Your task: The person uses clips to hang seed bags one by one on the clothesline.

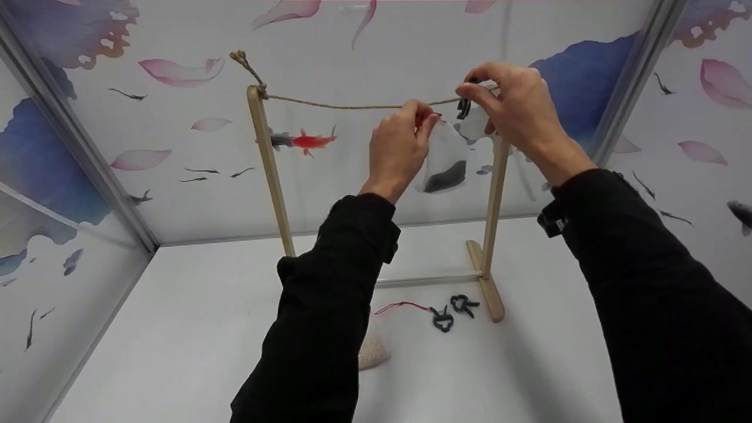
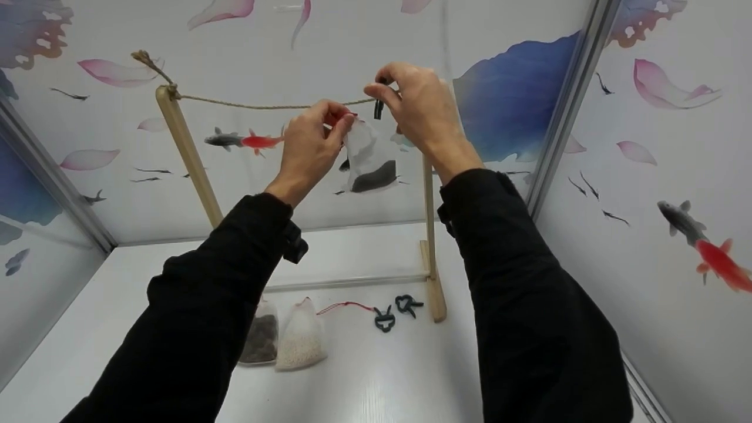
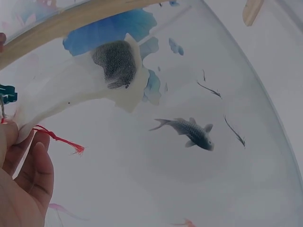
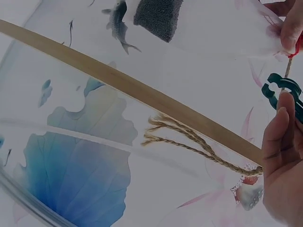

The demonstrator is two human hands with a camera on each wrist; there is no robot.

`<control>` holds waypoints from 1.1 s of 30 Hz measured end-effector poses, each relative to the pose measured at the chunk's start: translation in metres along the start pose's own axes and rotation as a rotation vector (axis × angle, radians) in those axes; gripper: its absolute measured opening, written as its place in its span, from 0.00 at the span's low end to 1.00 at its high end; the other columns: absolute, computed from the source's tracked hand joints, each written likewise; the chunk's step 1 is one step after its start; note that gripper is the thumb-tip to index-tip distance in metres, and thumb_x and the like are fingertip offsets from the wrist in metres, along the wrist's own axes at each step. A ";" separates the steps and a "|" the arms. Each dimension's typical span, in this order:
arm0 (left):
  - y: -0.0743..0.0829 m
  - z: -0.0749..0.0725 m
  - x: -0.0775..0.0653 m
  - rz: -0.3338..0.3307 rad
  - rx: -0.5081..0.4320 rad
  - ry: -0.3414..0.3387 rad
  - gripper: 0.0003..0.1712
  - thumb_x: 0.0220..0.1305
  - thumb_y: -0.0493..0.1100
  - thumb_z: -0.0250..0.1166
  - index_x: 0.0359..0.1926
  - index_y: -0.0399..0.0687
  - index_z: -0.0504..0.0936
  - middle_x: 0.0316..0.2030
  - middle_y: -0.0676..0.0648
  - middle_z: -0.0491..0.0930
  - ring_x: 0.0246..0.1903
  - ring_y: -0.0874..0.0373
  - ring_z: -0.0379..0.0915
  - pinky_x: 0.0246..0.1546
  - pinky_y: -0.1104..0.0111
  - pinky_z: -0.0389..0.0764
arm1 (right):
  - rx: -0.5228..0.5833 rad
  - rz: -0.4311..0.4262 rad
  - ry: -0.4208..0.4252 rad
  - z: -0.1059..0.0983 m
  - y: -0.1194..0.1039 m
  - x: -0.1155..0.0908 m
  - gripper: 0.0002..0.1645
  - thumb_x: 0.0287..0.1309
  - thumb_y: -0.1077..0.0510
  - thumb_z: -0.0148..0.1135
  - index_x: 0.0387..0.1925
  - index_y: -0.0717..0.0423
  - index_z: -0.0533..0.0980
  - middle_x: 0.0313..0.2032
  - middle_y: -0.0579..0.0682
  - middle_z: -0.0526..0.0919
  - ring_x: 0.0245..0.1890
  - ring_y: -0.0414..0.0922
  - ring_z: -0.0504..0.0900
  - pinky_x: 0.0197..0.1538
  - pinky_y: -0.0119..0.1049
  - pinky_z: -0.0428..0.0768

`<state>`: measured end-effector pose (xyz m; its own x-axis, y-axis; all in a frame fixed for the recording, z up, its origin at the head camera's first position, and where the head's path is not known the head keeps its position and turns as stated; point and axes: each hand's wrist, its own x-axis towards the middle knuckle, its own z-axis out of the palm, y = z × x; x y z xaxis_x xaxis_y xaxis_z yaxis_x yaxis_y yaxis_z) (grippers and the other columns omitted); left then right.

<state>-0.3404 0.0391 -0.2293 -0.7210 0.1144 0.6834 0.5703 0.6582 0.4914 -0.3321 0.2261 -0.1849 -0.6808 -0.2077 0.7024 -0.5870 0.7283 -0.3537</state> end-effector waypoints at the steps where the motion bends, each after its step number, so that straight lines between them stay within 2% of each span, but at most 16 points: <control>1: 0.000 0.000 0.000 0.000 -0.002 -0.001 0.13 0.75 0.50 0.61 0.46 0.46 0.84 0.35 0.50 0.84 0.29 0.60 0.75 0.34 0.68 0.73 | 0.015 0.002 -0.014 0.001 0.000 0.000 0.23 0.72 0.44 0.57 0.54 0.56 0.82 0.51 0.53 0.85 0.14 0.28 0.74 0.26 0.20 0.72; 7: 0.001 0.000 0.000 0.019 -0.009 -0.014 0.13 0.75 0.50 0.60 0.47 0.46 0.84 0.36 0.51 0.85 0.31 0.60 0.78 0.36 0.68 0.74 | 0.124 -0.006 -0.019 0.008 -0.002 -0.003 0.19 0.73 0.48 0.58 0.53 0.57 0.81 0.49 0.56 0.84 0.12 0.29 0.73 0.23 0.20 0.72; 22: 0.008 0.003 -0.002 0.077 0.048 0.010 0.11 0.74 0.48 0.62 0.47 0.49 0.87 0.38 0.52 0.88 0.36 0.60 0.83 0.36 0.67 0.79 | 0.194 0.037 -0.051 0.015 -0.003 -0.007 0.21 0.73 0.47 0.58 0.52 0.58 0.82 0.46 0.54 0.85 0.13 0.38 0.77 0.21 0.24 0.74; 28: 0.008 0.005 -0.005 0.046 0.064 0.033 0.12 0.71 0.50 0.64 0.46 0.51 0.89 0.37 0.52 0.88 0.36 0.61 0.83 0.36 0.67 0.79 | 0.180 0.024 -0.146 0.012 -0.004 -0.010 0.22 0.73 0.48 0.58 0.55 0.59 0.79 0.49 0.55 0.83 0.14 0.35 0.78 0.23 0.24 0.75; 33: 0.008 0.006 -0.007 0.020 0.058 0.019 0.11 0.73 0.49 0.63 0.47 0.51 0.88 0.39 0.52 0.87 0.37 0.60 0.82 0.38 0.66 0.78 | 0.181 0.028 -0.202 0.011 -0.004 -0.012 0.26 0.72 0.47 0.59 0.61 0.60 0.75 0.54 0.55 0.81 0.15 0.34 0.78 0.23 0.25 0.76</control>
<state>-0.3329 0.0479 -0.2335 -0.7015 0.1141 0.7034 0.5604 0.6981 0.4456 -0.3265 0.2188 -0.1988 -0.7606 -0.3285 0.5600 -0.6233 0.6107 -0.4884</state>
